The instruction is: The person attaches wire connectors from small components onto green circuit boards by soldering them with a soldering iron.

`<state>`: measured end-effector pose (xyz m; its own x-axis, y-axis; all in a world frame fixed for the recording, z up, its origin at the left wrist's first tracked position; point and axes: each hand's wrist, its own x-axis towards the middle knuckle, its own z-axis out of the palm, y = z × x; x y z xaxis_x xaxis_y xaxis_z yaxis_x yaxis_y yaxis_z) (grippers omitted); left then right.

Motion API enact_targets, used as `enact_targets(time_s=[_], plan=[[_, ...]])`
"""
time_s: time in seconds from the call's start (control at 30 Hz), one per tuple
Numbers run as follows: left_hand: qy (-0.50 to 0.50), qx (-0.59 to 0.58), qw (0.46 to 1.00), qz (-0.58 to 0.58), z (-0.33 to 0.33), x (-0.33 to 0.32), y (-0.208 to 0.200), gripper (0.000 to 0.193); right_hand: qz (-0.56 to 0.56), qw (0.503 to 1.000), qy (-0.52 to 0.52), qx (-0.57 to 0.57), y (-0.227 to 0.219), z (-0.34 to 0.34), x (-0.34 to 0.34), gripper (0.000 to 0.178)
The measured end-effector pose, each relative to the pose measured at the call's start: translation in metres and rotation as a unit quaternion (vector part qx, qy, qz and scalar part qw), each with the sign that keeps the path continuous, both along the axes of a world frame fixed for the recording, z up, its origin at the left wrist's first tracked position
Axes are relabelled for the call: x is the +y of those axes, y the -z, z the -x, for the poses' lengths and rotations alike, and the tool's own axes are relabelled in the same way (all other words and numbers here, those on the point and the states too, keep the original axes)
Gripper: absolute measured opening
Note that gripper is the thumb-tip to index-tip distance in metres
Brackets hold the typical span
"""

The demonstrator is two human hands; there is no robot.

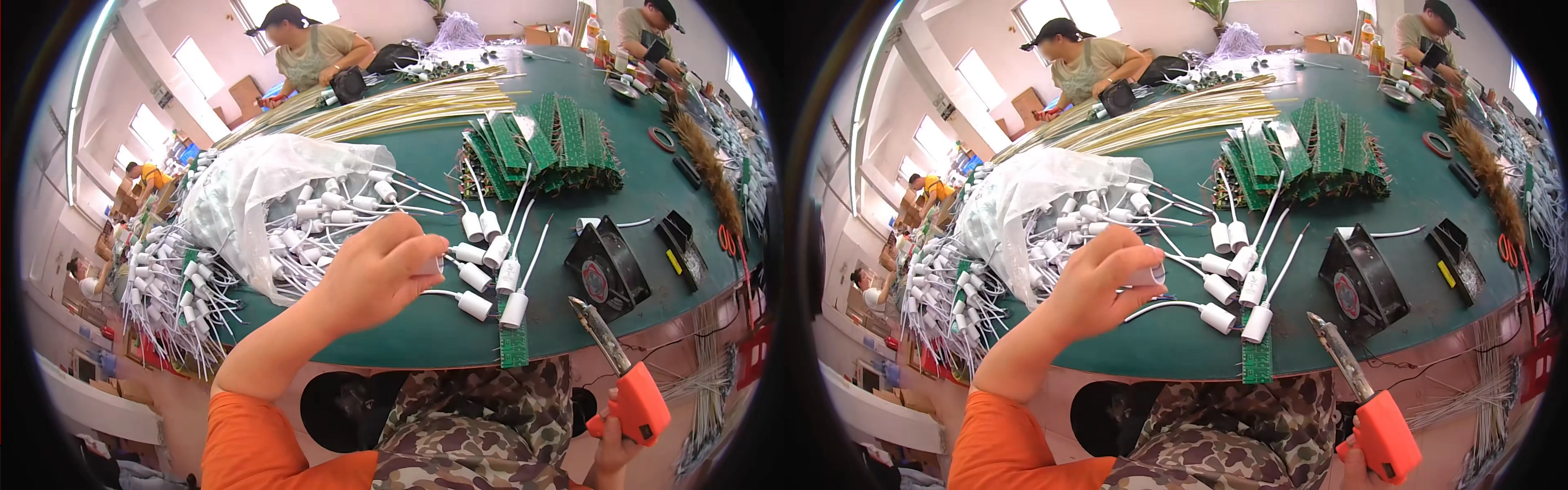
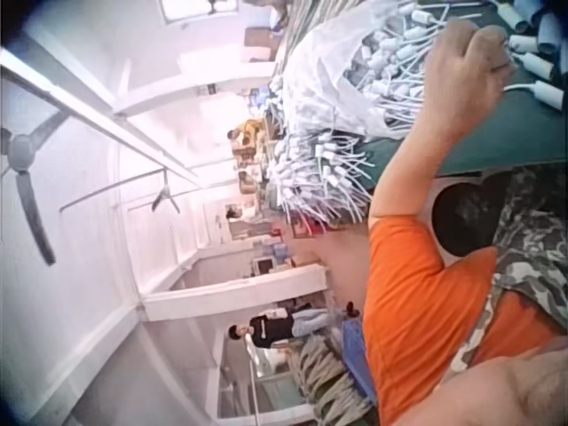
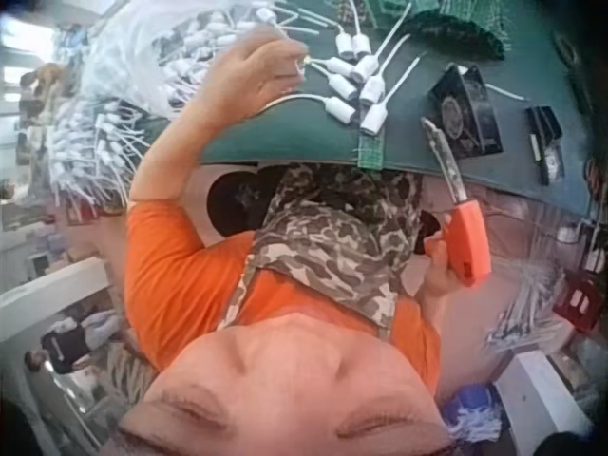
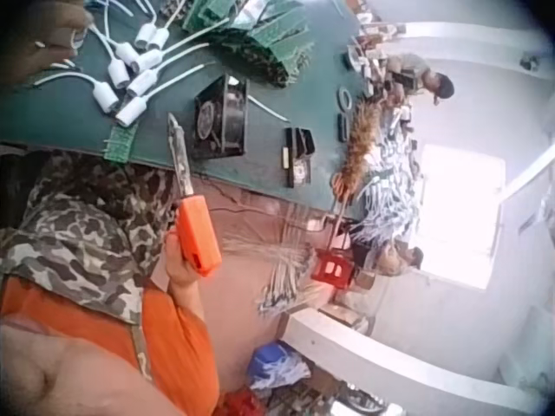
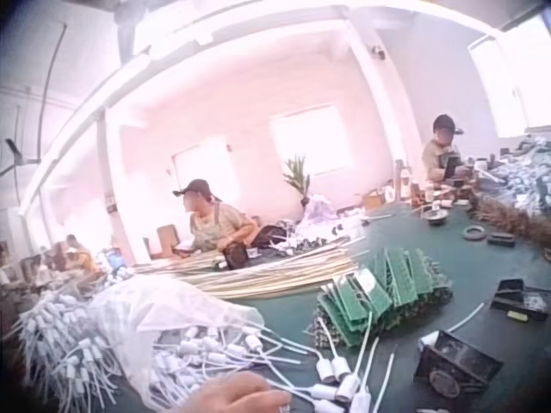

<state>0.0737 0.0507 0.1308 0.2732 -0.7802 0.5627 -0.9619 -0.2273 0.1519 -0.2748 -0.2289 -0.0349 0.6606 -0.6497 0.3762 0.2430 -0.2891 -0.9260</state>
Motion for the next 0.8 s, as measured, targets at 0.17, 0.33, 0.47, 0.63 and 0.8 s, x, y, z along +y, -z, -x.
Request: enact_targets(time_s=[0.17, 0.33, 0.47, 0.63, 0.8], plan=[[0.047, 0.013, 0.998, -0.045, 0.02, -0.007, -0.001, 0.055, -0.034, 0.999, -0.026, 0.016, -0.004, 0.001, 0.003, 0.036], [0.047, 0.258, 0.963, -0.059, 0.031, -0.008, 0.063, 0.048, 0.024, 0.997, -0.073, 0.025, -0.027, -0.021, 0.013, 0.028], [0.026, 0.277, 0.96, -0.024, 0.035, -0.01, 0.096, 0.045, 0.017, 0.998, -0.033, 0.054, -0.028, -0.027, 0.02, 0.015], [0.022, 0.214, 0.974, -0.064, 0.034, -0.014, 0.086, 0.046, 0.043, 0.995, -0.02, 0.083, -0.027, -0.024, 0.022, 0.013], [0.084, 0.069, 0.993, -0.042, 0.032, -0.025, 0.062, 0.037, 0.046, 0.995, -0.023, 0.086, -0.027, -0.022, 0.022, 0.013]])
